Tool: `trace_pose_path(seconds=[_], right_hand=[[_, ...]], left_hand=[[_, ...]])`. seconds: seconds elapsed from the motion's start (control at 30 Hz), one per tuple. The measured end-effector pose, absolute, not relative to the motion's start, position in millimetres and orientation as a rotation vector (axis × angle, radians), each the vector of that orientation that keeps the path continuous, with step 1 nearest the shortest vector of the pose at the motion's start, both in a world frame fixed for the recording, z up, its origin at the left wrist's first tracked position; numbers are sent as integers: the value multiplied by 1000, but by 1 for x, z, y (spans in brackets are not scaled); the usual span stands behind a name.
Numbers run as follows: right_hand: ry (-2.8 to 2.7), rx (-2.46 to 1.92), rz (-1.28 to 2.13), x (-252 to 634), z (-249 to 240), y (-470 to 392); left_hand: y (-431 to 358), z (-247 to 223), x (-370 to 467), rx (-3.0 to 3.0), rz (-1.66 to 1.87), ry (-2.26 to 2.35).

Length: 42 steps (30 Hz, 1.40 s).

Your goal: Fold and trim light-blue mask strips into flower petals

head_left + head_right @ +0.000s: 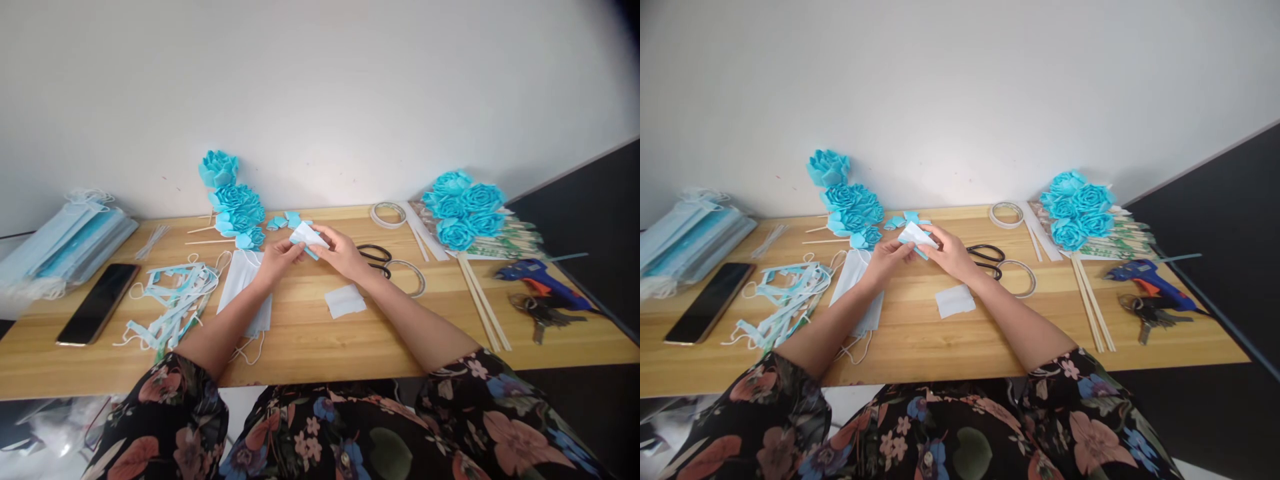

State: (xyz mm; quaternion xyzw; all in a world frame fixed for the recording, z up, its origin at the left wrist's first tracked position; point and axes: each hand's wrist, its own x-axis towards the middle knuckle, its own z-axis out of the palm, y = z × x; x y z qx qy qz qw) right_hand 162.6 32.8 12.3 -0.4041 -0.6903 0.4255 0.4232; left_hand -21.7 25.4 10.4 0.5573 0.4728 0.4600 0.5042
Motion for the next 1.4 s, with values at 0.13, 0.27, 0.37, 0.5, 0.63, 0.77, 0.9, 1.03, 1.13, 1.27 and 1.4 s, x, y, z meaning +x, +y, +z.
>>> trace_pose_path(seconds=[0.13,0.27,0.37,0.5,0.63,0.77,0.9,1.03,1.13,1.27,1.4], right_hand=[[-1693,-996,1085,163,14,33],[-1685,-974,1096,162,12,33],[-1676,-976,1098,161,11,33],[-1675,-971,1099,161,10,33],[-1685,-971,1096,162,10,34],[-1675,-972,1100,162,11,33],[-1683,-955,1144,161,17,29],[-1721,-973,1193,159,18,27],[-1737,-1006,1146,158,16,28],[-1765,-1016,1100,158,15,29],[-1787,-1021,1086,158,16,28]], left_hand=[[26,10,-22,1367,1082,1158],[27,7,-23,1328,1133,1142],[27,7,-23,1330,1141,1127],[26,10,-23,1343,1144,1121],[26,11,-23,1334,1142,1120],[25,11,-23,1329,1144,1131],[25,10,-22,1340,1160,1140],[25,9,-20,1385,1173,1160],[24,12,-20,1405,1189,1155],[22,17,-20,1333,1267,1117],[20,19,-20,1284,1327,1111]])
